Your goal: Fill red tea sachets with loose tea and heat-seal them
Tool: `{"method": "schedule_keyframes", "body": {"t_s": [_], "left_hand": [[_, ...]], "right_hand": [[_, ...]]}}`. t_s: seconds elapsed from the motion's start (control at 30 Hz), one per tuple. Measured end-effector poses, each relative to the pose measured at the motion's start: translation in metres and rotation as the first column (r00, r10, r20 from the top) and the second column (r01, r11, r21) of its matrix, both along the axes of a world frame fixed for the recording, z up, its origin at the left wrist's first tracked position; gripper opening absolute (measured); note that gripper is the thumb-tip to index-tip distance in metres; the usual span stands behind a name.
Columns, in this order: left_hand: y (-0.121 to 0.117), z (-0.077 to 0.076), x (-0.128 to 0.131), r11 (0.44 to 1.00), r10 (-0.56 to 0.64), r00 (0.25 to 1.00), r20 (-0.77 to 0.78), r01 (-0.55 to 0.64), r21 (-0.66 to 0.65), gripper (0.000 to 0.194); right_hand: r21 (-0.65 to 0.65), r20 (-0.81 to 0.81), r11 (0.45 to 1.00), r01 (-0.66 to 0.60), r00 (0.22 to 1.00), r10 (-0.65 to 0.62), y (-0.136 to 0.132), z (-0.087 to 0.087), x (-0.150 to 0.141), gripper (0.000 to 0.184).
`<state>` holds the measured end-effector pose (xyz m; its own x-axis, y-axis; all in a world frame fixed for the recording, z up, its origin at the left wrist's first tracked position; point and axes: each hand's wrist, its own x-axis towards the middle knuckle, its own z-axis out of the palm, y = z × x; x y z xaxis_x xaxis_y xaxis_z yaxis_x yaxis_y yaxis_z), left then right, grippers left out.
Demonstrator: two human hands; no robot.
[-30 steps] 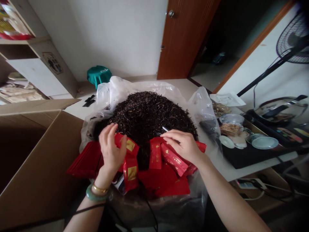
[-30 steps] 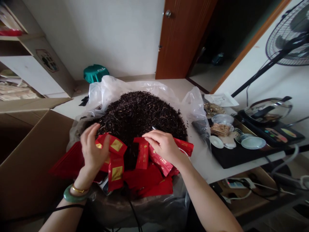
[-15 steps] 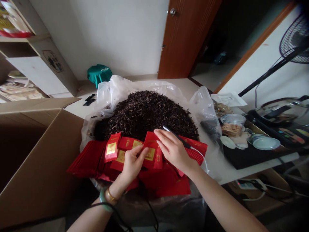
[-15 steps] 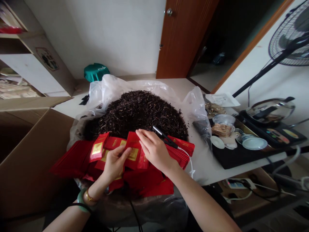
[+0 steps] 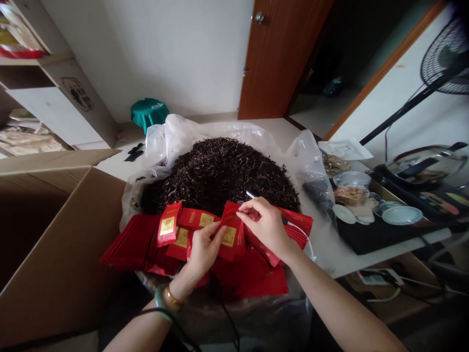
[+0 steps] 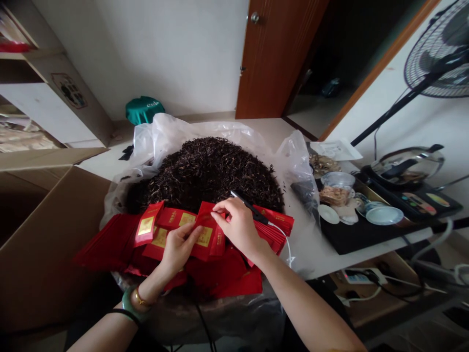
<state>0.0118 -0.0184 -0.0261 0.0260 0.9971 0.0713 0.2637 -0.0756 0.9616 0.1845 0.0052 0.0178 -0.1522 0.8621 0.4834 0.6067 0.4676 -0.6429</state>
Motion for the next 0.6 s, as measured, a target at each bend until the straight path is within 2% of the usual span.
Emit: {"method": "schedule_keyframes", "body": {"t_s": [0.13, 0.27, 0.33, 0.47, 0.53, 0.6], "left_hand": [[-0.001, -0.004, 0.005, 0.996, -0.057, 0.996, 0.074, 0.062, -0.067, 0.032], [-0.007, -0.01, 0.013, 0.974, -0.18, 0.98, 0.089, 0.19, -0.12, 0.037], [-0.009, -0.013, 0.016, 0.97, -0.215, 0.975, 0.056, 0.219, -0.105, 0.037], [-0.007, -0.015, 0.013, 0.989, -0.134, 0.991, -0.029, 0.135, 0.06, 0.052], [-0.005, -0.014, 0.01, 0.985, -0.094, 0.994, -0.047, 0.099, 0.142, 0.037], [-0.003, -0.011, 0.008, 0.988, -0.083, 0.995, -0.058, 0.09, 0.127, 0.026]], "right_hand": [[-0.021, 0.102, 1.0, -0.013, 0.995, 0.015, 0.001, 0.001, 0.003, 0.011], [-0.16, 0.289, 0.987, -0.018, 0.955, 0.065, 0.004, 0.007, 0.011, 0.011], [-0.226, 0.326, 0.974, -0.019, 0.941, 0.094, 0.005, 0.012, 0.016, 0.01], [-0.287, 0.308, 0.957, -0.044, 0.942, 0.135, 0.003, 0.022, 0.025, 0.008], [-0.274, 0.288, 0.96, -0.065, 0.946, 0.146, 0.001, 0.025, 0.026, 0.008], [-0.235, 0.277, 0.968, -0.086, 0.949, 0.151, -0.002, 0.026, 0.023, 0.007]]}}
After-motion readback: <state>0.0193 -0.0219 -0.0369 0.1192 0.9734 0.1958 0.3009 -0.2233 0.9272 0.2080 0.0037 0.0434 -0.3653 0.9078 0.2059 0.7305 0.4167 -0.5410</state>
